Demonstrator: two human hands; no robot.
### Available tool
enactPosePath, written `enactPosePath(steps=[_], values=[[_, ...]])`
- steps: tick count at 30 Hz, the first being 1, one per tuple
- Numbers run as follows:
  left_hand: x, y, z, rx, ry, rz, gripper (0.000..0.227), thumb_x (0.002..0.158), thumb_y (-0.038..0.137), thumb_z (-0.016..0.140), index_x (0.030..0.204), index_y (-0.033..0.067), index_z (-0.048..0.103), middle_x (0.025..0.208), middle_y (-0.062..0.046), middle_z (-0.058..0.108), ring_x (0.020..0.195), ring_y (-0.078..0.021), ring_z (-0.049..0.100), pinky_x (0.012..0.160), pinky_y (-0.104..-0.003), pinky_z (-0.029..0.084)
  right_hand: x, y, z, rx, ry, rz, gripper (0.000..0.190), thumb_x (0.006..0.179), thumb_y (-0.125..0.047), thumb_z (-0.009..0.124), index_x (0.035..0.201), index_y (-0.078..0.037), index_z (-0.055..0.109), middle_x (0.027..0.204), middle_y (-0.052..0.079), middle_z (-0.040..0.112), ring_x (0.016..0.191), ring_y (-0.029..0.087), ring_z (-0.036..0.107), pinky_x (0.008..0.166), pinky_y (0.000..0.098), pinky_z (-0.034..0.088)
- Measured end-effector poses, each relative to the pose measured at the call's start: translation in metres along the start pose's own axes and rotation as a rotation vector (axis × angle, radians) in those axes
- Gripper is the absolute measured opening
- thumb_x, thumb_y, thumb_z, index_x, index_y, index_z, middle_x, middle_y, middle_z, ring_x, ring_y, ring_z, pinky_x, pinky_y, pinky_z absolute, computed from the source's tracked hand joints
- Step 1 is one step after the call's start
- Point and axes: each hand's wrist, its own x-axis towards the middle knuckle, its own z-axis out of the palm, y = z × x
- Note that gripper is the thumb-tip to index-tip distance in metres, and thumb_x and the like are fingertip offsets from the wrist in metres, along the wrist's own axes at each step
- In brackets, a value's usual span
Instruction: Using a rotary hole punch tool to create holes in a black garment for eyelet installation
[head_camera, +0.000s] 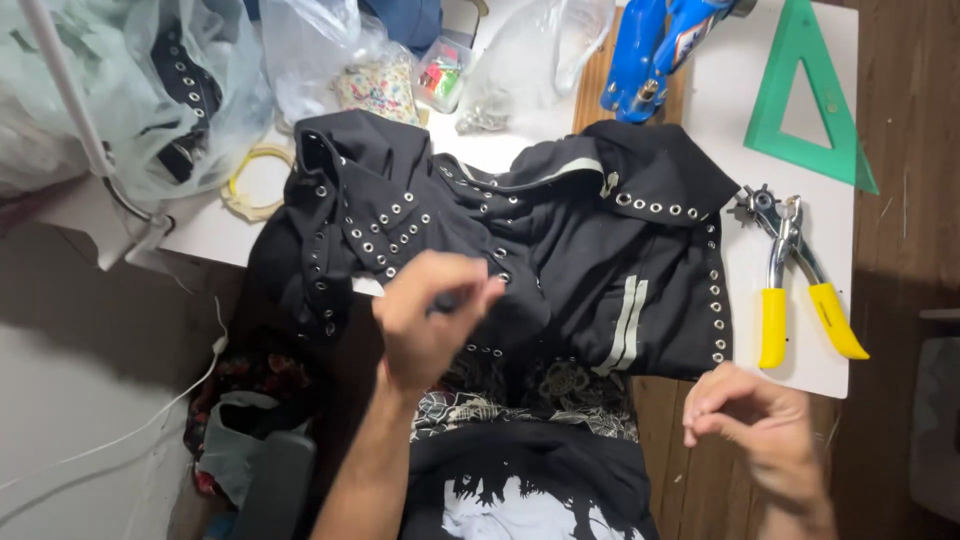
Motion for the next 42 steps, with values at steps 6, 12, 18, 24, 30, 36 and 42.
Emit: enactPosePath(steps=[6,12,18,24,30,36,42], values=[[-0.135,0.029,0.045,-0.124,-0.141,-0.381,0.01,0.097,0.013,0.094,0.091,0.0098,0.086,0.087,-0.002,0.087,0.075,-0.0146,0.081,0.075,-0.029,0.065,-0.076,0.087,-0.056,-0.516,0.202,0.566,0.012,0.082,-0.005,0.101,0.093,-0.005,0.096,0.131,0.01,0.088,0.097,0.021,0.088,0.096,0.0316,0.072],[-0.158,0.058,0.098,-0.393,-0.552,-0.136,0.023,0.107,0.027,0.093,0.105,0.0069,0.08,0.092,-0.005,0.083,0.075,-0.0197,0.078,0.07,-0.033,0.061,-0.066,0.091,-0.067,-0.526,0.201,0.676,0.009,0.089,-0.006,0.1,0.092,-0.006,0.091,0.097,0.005,0.091,0.086,0.016,0.078,0.087,0.0312,0.06],[-0.155,0.049,0.14,-0.143,-0.376,0.209,0.046,0.117,0.044,0.08,0.142,0.0071,0.069,0.131,-0.013,0.072,0.117,-0.0334,0.069,0.098,-0.05,0.06,-0.057,0.089,-0.04,-0.205,0.141,0.446,0.01,0.095,0.002,0.092,0.095,-0.004,0.084,0.091,0.005,0.08,0.088,0.014,0.072,0.086,0.0286,0.058],[-0.185,0.025,0.16,0.049,0.015,0.262,0.048,0.093,0.03,0.099,0.139,0.0247,0.084,0.14,-0.01,0.076,0.121,-0.0396,0.073,0.095,-0.056,0.063,-0.062,0.057,-0.016,0.158,0.288,0.289,0.027,0.094,-0.005,0.094,0.091,0.009,0.071,0.078,0.008,0.062,0.05,0.003,0.044,0.022,0.0191,0.041],[-0.108,0.046,0.127,0.016,0.049,0.184,0.025,0.103,0.015,0.083,0.126,0.0107,0.092,0.128,-0.011,0.091,0.108,-0.0363,0.087,0.088,-0.048,0.072,-0.02,0.006,0.015,0.492,0.045,0.149,0.032,0.106,-0.019,0.087,0.098,0.003,0.065,0.118,0.039,0.091,0.123,0.041,0.088,0.096,0.0596,0.073],[-0.127,0.022,0.114,-0.515,-0.075,-0.716,0.022,0.109,0.01,0.076,0.125,0.0015,0.089,0.085,-0.01,0.087,0.085,-0.0097,0.065,0.066,-0.039,0.063,0.069,-0.039,0.032,-0.213,-0.212,-0.114,0.021,0.108,-0.025,0.078,0.1,-0.006,0.073,0.177,0.028,0.06,0.156,0.042,0.066,0.116,0.0605,0.06],[-0.133,0.006,0.115,-0.992,0.121,-1.084,0.027,0.118,0.013,0.067,0.134,-0.0017,0.083,0.104,-0.015,0.09,0.097,-0.0149,0.082,0.088,-0.037,0.069,0.111,-0.034,0.057,-0.572,-0.011,-0.275,0.018,0.094,-0.015,0.098,0.096,-0.007,0.082,0.136,0.013,0.088,0.107,0.025,0.088,0.095,0.0343,0.068]])
